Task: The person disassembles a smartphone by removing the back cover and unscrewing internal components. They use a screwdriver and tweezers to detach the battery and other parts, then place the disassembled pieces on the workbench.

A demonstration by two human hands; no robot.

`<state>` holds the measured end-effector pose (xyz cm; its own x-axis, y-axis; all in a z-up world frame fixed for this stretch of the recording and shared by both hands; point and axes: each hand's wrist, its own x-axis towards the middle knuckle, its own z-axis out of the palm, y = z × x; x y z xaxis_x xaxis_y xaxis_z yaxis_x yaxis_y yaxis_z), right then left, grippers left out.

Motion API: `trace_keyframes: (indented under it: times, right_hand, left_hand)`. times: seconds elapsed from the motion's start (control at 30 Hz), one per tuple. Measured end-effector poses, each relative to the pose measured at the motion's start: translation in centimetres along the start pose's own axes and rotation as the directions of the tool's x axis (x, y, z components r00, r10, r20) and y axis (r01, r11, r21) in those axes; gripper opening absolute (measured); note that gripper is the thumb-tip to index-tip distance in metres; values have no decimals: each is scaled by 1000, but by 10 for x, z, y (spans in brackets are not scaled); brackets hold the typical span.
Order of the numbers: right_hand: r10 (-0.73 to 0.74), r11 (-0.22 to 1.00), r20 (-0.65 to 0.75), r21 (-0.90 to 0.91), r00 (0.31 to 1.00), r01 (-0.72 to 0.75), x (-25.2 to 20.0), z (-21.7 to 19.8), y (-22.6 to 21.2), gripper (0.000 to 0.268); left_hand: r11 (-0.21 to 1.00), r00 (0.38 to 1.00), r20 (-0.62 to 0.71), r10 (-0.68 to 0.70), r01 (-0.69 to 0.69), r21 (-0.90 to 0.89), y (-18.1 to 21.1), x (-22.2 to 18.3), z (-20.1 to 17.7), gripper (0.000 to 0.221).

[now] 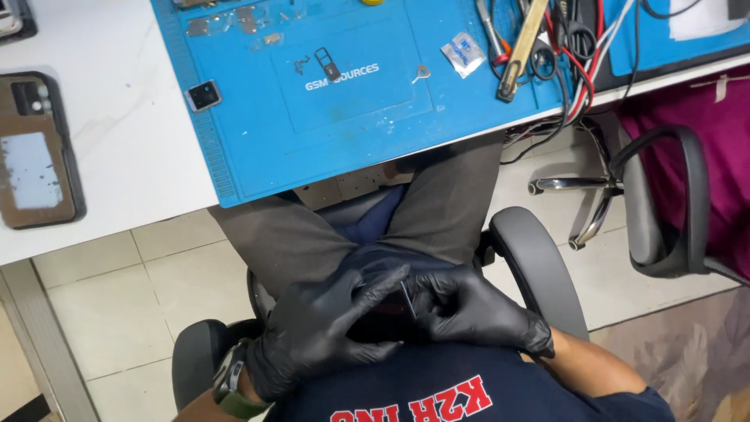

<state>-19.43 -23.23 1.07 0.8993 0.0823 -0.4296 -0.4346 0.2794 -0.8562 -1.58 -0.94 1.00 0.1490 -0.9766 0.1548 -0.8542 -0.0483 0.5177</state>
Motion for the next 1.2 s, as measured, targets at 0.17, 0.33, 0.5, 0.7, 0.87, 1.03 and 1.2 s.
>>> trace_keyframes:
  times: [0.17, 0.33, 0.5, 0.7, 0.87, 1.03, 1.2]
  right_hand:
    - [30, 999, -76, 36, 997, -27, 0, -3, 7, 62]
    - [34, 991, -69, 133, 997, -25, 4, -4, 4, 61]
    - [-17, 997, -103, 77, 995, 25, 8, -7, 2, 38]
    - [-43, 999, -42, -28, 998, 42, 16, -22, -10, 16]
    - [-236, 921, -177, -354, 955, 162, 39, -91, -33, 29]
    - [-852, -139, 106, -990, 513, -26, 109, -194, -81, 31]
    - [-758, -458, -27, -688, 651, -562, 157, -260, -59, 25]
  left_hand:
    - [987, 996, 82, -27, 40, -157, 8, 22, -20, 116]
    - [993, 998, 61, -13, 20, -113, 4, 23, -16, 120]
    - [980, 989, 150, 18, 12, -197, 2, 29, -20, 123]
    - [962, 982, 187, 34, 18, -272, -1, 38, -20, 133]
    - [951, 970, 235, -62, 128, -280, -10, 33, -15, 141]
    - [957, 979, 126, -162, 187, -220, -10, 35, -21, 129]
    - [942, 980, 93, -175, 194, -273, -15, 21, -14, 135]
